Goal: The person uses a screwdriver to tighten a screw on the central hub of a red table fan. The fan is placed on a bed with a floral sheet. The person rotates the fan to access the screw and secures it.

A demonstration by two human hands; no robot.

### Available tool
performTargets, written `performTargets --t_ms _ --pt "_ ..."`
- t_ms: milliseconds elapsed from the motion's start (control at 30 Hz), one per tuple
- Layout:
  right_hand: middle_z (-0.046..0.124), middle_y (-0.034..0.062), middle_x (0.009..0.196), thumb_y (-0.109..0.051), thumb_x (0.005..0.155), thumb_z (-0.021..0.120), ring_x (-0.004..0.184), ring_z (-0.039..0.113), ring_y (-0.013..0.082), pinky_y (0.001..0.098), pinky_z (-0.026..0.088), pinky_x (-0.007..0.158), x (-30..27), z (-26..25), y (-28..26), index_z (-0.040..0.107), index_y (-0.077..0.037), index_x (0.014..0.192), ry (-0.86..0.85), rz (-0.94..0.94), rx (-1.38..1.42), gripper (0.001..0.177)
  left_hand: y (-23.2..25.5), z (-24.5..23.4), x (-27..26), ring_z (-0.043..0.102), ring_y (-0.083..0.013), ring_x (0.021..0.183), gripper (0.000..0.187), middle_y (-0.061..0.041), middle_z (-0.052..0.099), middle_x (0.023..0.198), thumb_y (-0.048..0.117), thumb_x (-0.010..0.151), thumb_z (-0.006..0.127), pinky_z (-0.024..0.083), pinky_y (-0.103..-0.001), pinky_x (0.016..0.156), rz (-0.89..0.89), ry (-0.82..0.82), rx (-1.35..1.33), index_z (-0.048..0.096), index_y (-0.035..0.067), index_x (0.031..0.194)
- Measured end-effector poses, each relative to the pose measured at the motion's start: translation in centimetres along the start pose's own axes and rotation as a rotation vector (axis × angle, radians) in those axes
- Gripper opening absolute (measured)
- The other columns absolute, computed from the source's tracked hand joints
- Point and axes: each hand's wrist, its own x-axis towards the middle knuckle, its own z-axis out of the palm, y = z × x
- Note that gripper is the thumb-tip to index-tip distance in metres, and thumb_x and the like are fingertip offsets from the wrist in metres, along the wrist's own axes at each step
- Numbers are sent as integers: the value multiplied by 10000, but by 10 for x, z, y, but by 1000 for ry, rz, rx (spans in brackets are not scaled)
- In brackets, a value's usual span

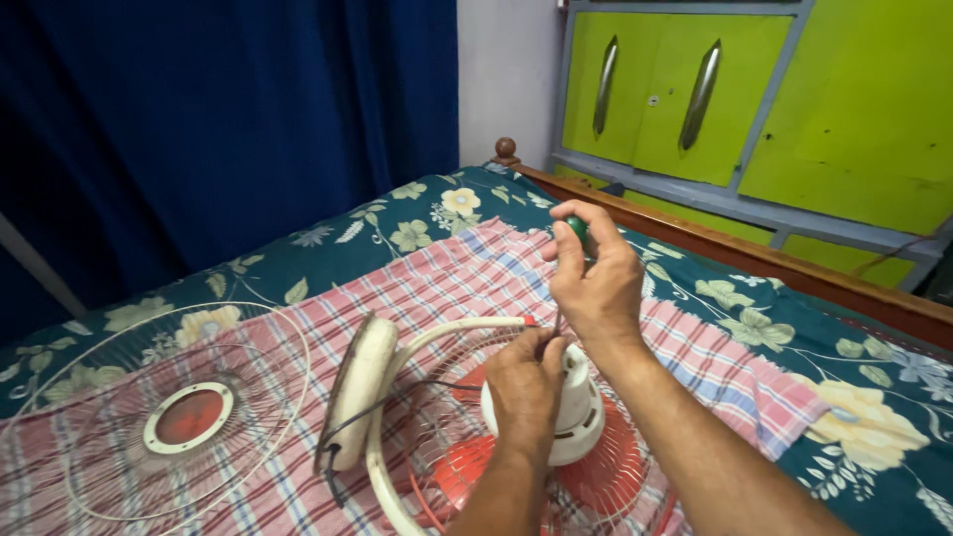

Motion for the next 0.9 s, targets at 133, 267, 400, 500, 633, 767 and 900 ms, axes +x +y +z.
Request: performTargets --t_ms 133,267,400,500,633,767,900 --pt "726 23 793 -146 1030 631 735 715 86 256 558 634 1 2 -1 675 -103 1179 4 -8 24 161 -6 2 1 758 -292 736 165 -172 776 825 140 822 774 577 -392 712 179 46 28 810 50 956" --pt "716 35 791 -137 1034 628 751 696 91 264 543 630 -3 -1 -7 678 -94 1193 -16 51 -13 172 6 -1 -1 767 -290 722 174 -174 767 818 166 829 780 586 -383 719 25 20 4 801 56 963" --pt "718 32 804 -136 1044 634 773 711 82 256 551 659 -2 0 -6 671 -80 1184 -8 -6 -4 156 14 -6 -2 757 -295 716 179 -167 767 820 182 851 770 579 -388 706 -23 -10 13 793 54 974" --pt "716 34 810 -131 1044 632 779 708 83 253 553 667 -2 2 -4 669 -76 1187 -15 -4 17 157 13 -6 -2 761 -297 722 186 -162 770 828 186 847 771 578 -391 711 -30 -13 13 789 59 981" --pt "718 38 829 -117 1044 627 791 708 86 251 556 671 -2 2 -1 664 -71 1196 -21 -20 23 163 3 0 2 759 -311 744 175 -172 764 828 178 845 769 582 -397 732 12 4 27 798 65 977" --pt "707 50 863 -106 1077 615 810 700 96 254 554 703 -1 4 -2 656 -62 1227 -36 -45 68 162 -5 3 0 758 -316 784 165 -166 772 872 157 858 757 579 -405 755 135 48 9 802 70 990" --pt "712 48 873 -109 1078 613 825 698 95 258 557 700 -5 0 -9 657 -65 1242 -59 4 24 175 7 -3 -5 748 -315 786 195 -165 758 855 207 859 787 574 -411 752 -14 15 36 794 90 1014"
